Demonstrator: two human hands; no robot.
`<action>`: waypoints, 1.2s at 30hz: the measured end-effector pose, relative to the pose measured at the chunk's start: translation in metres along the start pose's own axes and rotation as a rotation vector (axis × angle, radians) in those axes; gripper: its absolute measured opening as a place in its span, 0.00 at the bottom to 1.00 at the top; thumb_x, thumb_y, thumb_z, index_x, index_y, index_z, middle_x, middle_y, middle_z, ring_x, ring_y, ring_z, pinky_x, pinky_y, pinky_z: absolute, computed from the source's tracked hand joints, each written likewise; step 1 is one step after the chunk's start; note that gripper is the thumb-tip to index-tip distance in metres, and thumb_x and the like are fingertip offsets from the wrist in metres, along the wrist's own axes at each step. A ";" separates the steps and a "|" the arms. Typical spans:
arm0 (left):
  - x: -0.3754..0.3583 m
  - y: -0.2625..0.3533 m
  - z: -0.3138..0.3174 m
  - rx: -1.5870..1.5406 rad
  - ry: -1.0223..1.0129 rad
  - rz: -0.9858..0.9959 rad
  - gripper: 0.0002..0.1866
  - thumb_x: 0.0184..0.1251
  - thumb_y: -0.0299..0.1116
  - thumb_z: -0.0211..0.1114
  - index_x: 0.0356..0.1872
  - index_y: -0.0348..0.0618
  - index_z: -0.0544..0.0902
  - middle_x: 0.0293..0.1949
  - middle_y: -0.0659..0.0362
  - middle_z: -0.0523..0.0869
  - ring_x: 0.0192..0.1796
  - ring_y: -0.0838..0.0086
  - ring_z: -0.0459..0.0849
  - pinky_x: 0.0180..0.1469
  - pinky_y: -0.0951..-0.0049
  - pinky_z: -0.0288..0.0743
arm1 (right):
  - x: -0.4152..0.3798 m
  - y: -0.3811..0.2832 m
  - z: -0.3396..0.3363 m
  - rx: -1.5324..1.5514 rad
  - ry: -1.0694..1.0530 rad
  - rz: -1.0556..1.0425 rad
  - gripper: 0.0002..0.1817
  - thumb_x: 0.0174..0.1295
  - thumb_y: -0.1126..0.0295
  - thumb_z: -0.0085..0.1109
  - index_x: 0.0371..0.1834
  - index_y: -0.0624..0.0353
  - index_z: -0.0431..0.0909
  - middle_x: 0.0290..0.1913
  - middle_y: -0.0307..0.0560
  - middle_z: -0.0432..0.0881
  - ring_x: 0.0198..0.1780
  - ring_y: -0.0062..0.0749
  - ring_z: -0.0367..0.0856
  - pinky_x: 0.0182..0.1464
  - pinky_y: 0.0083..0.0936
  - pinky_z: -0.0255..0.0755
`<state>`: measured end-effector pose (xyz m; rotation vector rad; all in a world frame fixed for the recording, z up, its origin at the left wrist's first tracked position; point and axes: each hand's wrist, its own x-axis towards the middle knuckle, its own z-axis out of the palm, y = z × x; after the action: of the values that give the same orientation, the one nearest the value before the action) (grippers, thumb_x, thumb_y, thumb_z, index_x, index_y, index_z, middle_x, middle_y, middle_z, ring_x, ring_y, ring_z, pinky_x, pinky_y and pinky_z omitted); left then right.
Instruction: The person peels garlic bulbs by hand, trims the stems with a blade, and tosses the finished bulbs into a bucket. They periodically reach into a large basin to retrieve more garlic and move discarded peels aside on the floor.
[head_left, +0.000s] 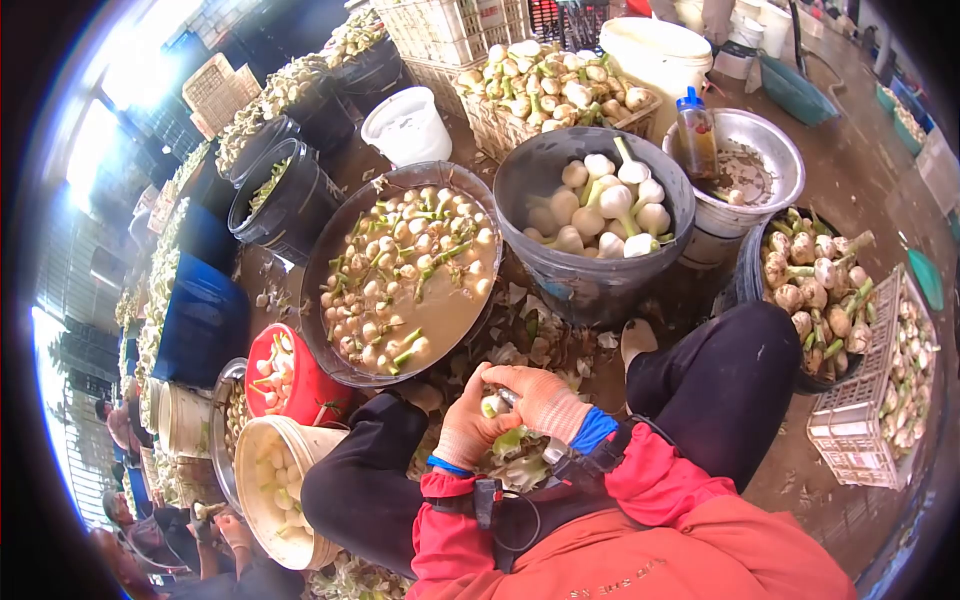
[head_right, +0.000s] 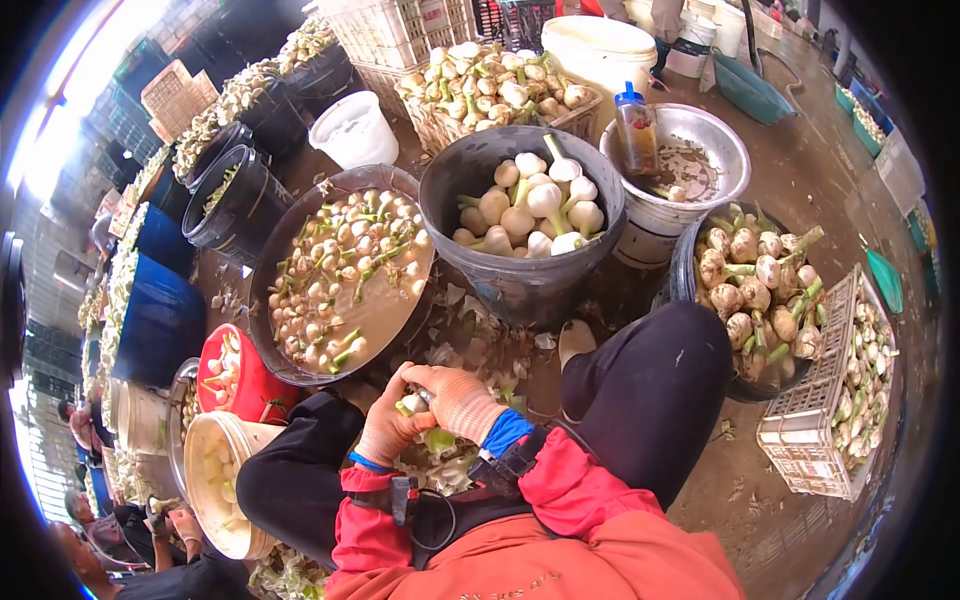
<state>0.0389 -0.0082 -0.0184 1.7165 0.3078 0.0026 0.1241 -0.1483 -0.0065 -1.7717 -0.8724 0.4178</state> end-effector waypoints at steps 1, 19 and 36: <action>0.001 -0.002 -0.001 0.038 0.008 0.022 0.61 0.33 0.64 0.74 0.66 0.34 0.59 0.51 0.49 0.79 0.54 0.71 0.77 0.54 0.73 0.70 | 0.000 0.002 0.002 0.019 0.019 -0.013 0.28 0.49 0.75 0.62 0.57 0.53 0.70 0.46 0.55 0.80 0.47 0.49 0.79 0.47 0.32 0.72; -0.001 0.014 0.003 -0.456 0.349 0.038 0.20 0.58 0.35 0.70 0.46 0.32 0.78 0.36 0.58 0.83 0.34 0.77 0.80 0.38 0.78 0.75 | 0.004 -0.006 -0.006 0.518 0.084 0.217 0.25 0.55 0.84 0.46 0.58 0.57 0.72 0.50 0.46 0.79 0.44 0.26 0.77 0.42 0.19 0.71; 0.014 -0.015 -0.027 -1.178 0.461 -0.107 0.19 0.67 0.56 0.52 0.41 0.54 0.79 0.33 0.67 0.83 0.25 0.78 0.76 0.20 0.77 0.67 | 0.008 0.006 -0.027 1.213 0.146 0.364 0.21 0.57 0.85 0.43 0.55 0.66 0.72 0.44 0.48 0.79 0.43 0.33 0.78 0.46 0.25 0.74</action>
<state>0.0441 0.0228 -0.0309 0.5084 0.5875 0.4246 0.1489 -0.1614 -0.0015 -0.7805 -0.0679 0.8190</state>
